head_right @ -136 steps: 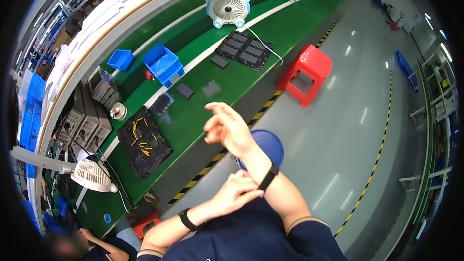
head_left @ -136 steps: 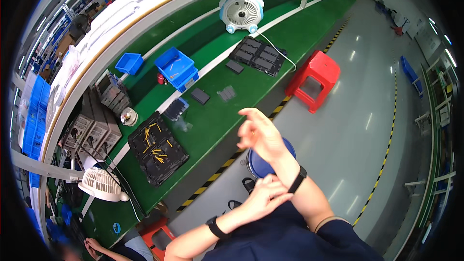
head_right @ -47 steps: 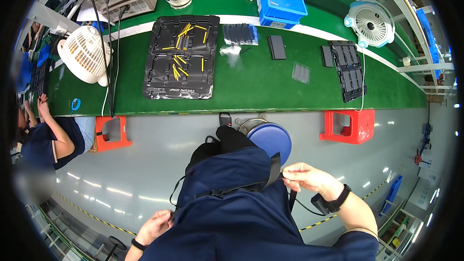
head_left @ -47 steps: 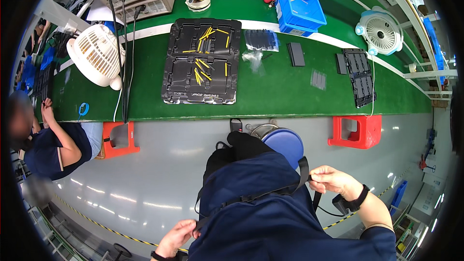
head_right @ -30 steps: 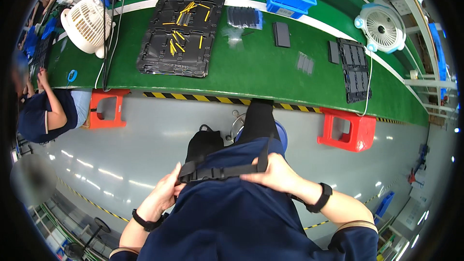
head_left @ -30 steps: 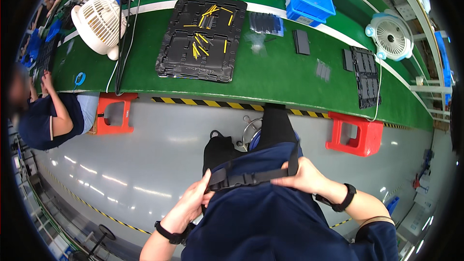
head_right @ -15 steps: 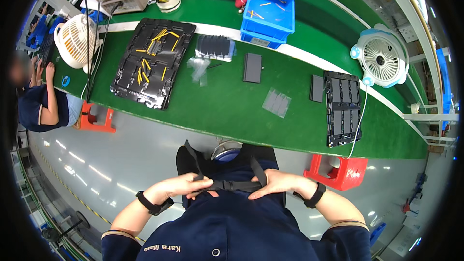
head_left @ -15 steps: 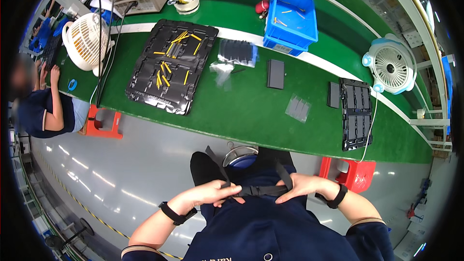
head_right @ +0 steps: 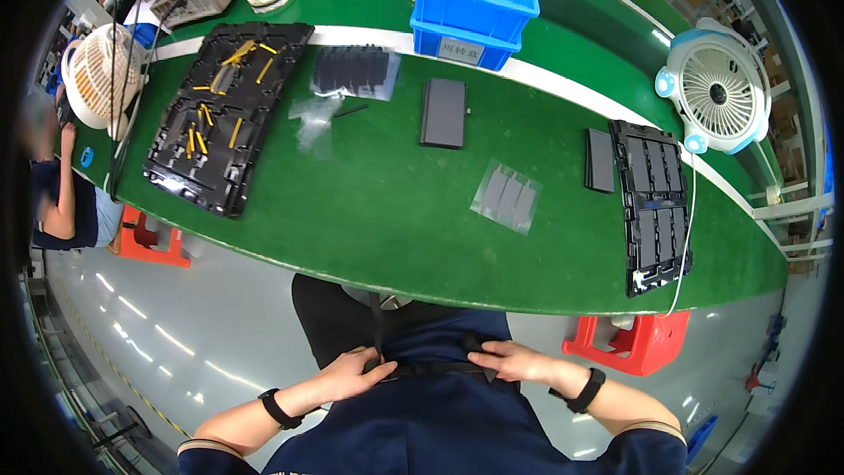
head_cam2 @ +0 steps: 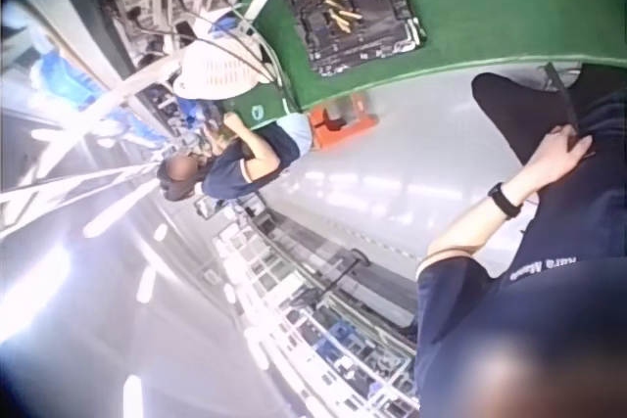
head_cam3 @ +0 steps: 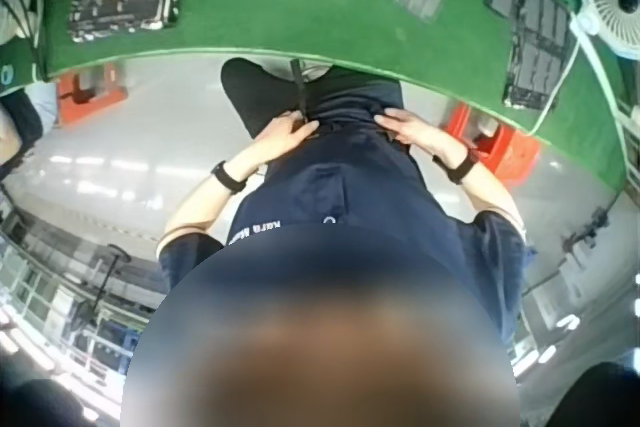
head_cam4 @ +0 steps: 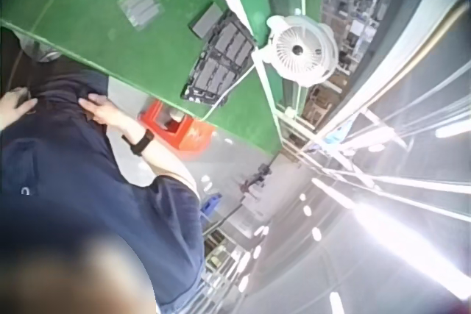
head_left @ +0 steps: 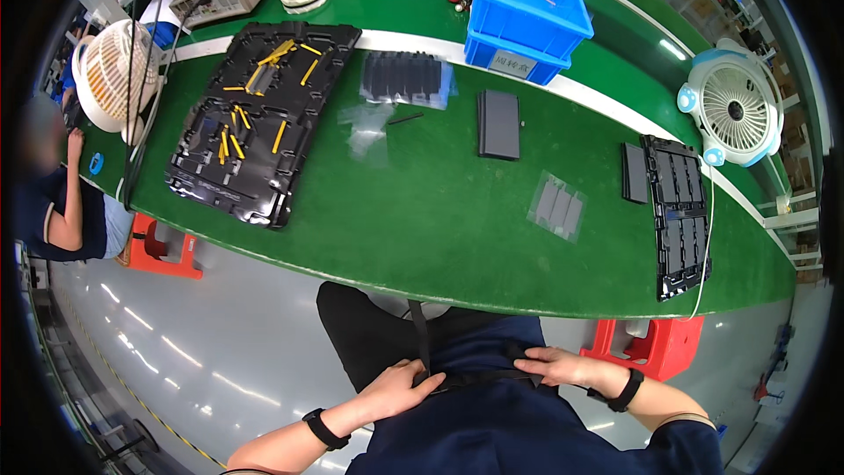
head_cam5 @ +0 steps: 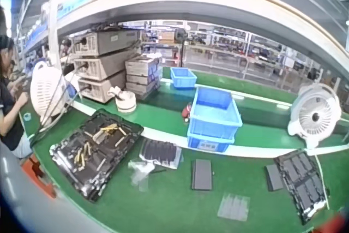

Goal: The recorder is seen assembling electronic components, specifically attaching a small plastic piece to a rectangular battery or power bank.

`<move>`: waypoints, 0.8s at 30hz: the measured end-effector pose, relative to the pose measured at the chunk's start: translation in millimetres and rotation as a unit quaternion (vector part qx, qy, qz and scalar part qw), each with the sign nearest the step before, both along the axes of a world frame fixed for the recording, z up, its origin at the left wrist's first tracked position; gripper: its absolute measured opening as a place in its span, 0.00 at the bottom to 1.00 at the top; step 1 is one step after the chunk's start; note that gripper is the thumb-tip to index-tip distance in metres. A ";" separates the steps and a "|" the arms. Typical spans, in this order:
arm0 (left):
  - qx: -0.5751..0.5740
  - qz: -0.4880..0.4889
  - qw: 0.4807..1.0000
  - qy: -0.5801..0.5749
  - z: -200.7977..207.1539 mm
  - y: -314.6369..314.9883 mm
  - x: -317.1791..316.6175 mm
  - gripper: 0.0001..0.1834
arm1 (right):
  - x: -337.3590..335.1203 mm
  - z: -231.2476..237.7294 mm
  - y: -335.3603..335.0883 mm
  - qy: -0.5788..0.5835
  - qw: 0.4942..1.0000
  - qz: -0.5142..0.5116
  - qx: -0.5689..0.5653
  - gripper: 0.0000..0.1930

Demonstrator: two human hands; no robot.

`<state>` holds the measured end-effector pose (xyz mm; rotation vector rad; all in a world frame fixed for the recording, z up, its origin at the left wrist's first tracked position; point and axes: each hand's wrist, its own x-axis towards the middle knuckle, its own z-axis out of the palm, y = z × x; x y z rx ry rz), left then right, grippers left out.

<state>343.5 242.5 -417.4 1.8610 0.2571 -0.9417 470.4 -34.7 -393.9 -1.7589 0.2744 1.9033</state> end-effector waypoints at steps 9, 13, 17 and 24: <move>-0.160 0.138 0.944 0.252 -49.4 -0.6 20.6 0.37 | -5.9 -67.4 -62.8 0.125 0.975 -0.140 0.120 0.30; 0.088 0.018 0.984 -0.152 -120.8 23.6 0.0 0.20 | -2.5 -94.6 -71.2 -0.421 0.896 -0.039 0.135 0.27; 0.231 -0.088 0.954 -0.167 -88.5 -3.6 19.1 0.25 | -12.4 -125.0 -70.8 -0.509 0.854 0.054 0.098 0.18; 0.092 -0.140 0.985 0.030 -115.5 21.1 26.4 0.30 | -12.9 -161.1 -83.1 -0.477 0.854 -0.109 0.176 0.10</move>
